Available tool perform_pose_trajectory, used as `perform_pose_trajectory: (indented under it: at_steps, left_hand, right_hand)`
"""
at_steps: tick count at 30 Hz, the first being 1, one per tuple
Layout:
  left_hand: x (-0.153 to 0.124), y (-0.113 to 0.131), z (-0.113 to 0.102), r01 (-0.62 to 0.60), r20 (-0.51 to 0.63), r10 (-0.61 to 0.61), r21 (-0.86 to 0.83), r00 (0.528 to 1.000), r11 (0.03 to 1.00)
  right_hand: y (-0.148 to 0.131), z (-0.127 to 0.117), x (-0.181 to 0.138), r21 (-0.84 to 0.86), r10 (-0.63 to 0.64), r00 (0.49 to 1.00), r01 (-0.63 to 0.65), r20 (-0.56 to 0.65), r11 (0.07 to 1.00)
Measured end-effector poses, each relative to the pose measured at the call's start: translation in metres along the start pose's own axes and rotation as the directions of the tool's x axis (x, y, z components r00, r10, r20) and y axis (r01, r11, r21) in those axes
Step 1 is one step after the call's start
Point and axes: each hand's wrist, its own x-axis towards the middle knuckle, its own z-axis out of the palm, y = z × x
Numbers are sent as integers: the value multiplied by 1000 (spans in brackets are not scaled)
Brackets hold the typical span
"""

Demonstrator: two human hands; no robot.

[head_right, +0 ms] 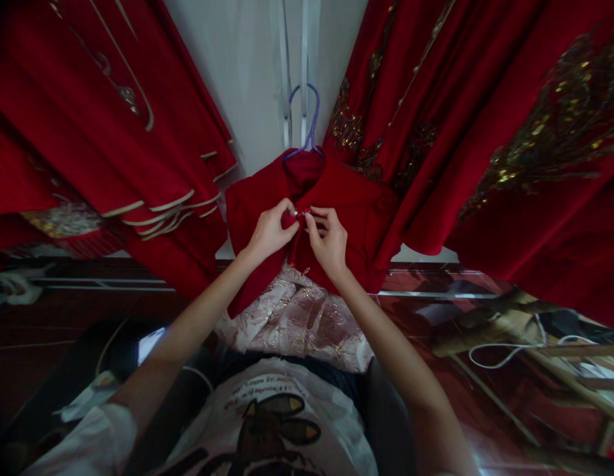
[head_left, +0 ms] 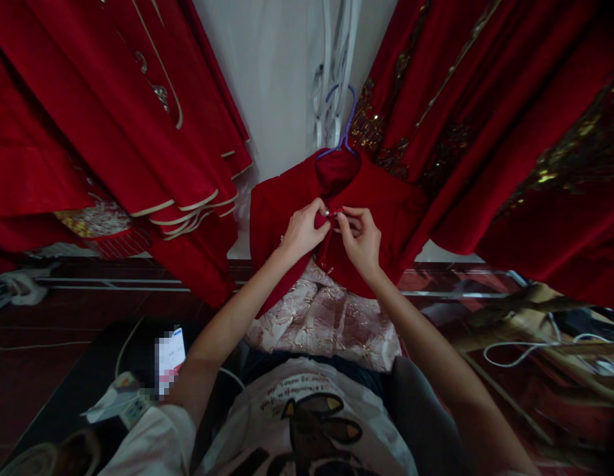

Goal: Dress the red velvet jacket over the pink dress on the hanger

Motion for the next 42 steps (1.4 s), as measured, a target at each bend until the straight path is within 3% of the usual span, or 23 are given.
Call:
perform_pose_trajectory:
  at_steps: [10,23,31,42]
  left_hand:
    - [2,6,-5,-111,58,108,43,992,993]
    - [5,10,-3,-66,42,63,66,997,996]
    - [4,9,0,-31,23,30,75,999,997]
    - [7,8,-6,-161,114,144,163,983,973]
  right_hand:
    - [-3,-4,9,28,-25,1000,25,-10,999]
    - [3,-15,15,203,24,999,-33,49,979]
    - [1,-17,17,213,41,997,-54,64,976]
    - [-2,-19,21,220,92,989,-115,112,969]
